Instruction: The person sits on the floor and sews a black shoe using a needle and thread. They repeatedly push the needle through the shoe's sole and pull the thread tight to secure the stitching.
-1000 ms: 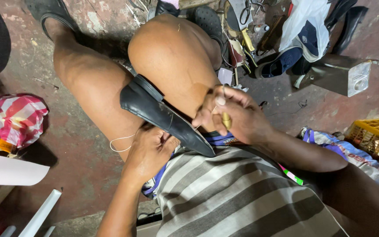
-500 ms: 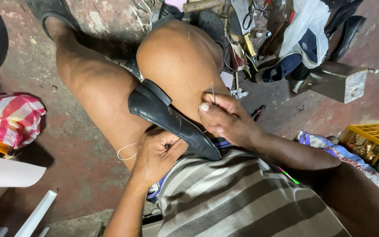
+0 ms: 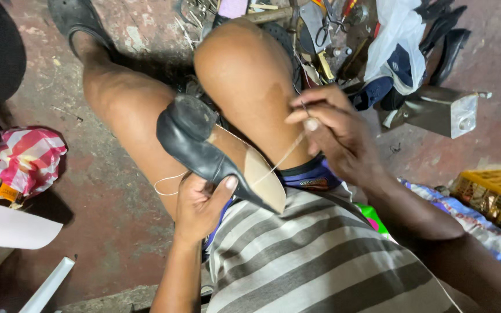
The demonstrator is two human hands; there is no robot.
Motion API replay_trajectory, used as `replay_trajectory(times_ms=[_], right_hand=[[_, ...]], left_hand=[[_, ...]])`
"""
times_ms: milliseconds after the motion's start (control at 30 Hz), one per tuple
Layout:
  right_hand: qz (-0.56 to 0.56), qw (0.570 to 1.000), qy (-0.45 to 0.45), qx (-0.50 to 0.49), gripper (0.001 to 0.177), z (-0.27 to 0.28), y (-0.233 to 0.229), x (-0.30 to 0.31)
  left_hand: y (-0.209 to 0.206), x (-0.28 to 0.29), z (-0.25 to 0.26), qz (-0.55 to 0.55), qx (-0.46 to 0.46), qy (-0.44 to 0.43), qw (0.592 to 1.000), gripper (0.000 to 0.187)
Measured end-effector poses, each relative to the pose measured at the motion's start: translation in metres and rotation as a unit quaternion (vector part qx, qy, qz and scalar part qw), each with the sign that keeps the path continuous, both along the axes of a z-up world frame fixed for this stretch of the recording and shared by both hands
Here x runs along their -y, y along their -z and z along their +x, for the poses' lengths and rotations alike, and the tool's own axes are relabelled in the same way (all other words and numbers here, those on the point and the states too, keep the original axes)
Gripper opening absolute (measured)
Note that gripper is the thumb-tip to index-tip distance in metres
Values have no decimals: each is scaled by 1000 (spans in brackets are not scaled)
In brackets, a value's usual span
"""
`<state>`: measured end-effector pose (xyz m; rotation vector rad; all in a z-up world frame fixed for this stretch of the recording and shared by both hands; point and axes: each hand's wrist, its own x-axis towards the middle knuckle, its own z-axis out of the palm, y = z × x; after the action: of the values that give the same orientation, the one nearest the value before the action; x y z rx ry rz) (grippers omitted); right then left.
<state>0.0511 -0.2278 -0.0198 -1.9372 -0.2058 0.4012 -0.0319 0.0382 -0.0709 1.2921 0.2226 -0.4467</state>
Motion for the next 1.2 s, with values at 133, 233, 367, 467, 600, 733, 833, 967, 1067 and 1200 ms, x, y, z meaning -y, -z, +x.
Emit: replay_trajectory(times_ms=[133, 233, 367, 467, 600, 733, 833, 967, 1067, 1200], right_hand=[[-192, 978, -51, 72, 25, 3, -16, 19], [-116, 983, -100, 102, 24, -9, -27, 11], [-24, 986, -158, 41, 29, -28, -56, -14], [-61, 972, -220, 60, 35, -28, -64, -30], [-46, 975, -198, 84, 33, -29, -64, -39], [-48, 976, -194, 88, 31, -34, -60, -39], [-54, 977, -186, 85, 31, -35, -58, -37], [-42, 980, -178, 79, 31, -37, -56, -35], [-63, 980, -184, 49, 33, -37, -53, -32], [-107, 968, -196, 115, 34, -38, -45, -25]], left_hand=[[15, -20, -22, -88, 33, -28, 995, 16], [21, -26, -34, -134, -122, -79, 980, 21], [11, -24, -28, -114, 57, -60, 990, 25], [2, -22, -24, -110, 73, -55, 990, 24], [-5, -22, -21, -78, 107, -43, 990, 25], [-13, -21, -24, -83, 88, -36, 992, 27], [-15, -18, -24, -105, 85, -37, 990, 27], [-13, -16, -25, -102, 71, -32, 992, 25], [-15, -14, -23, -79, 69, -25, 994, 23], [-24, -14, -13, 17, 83, 17, 996, 11]])
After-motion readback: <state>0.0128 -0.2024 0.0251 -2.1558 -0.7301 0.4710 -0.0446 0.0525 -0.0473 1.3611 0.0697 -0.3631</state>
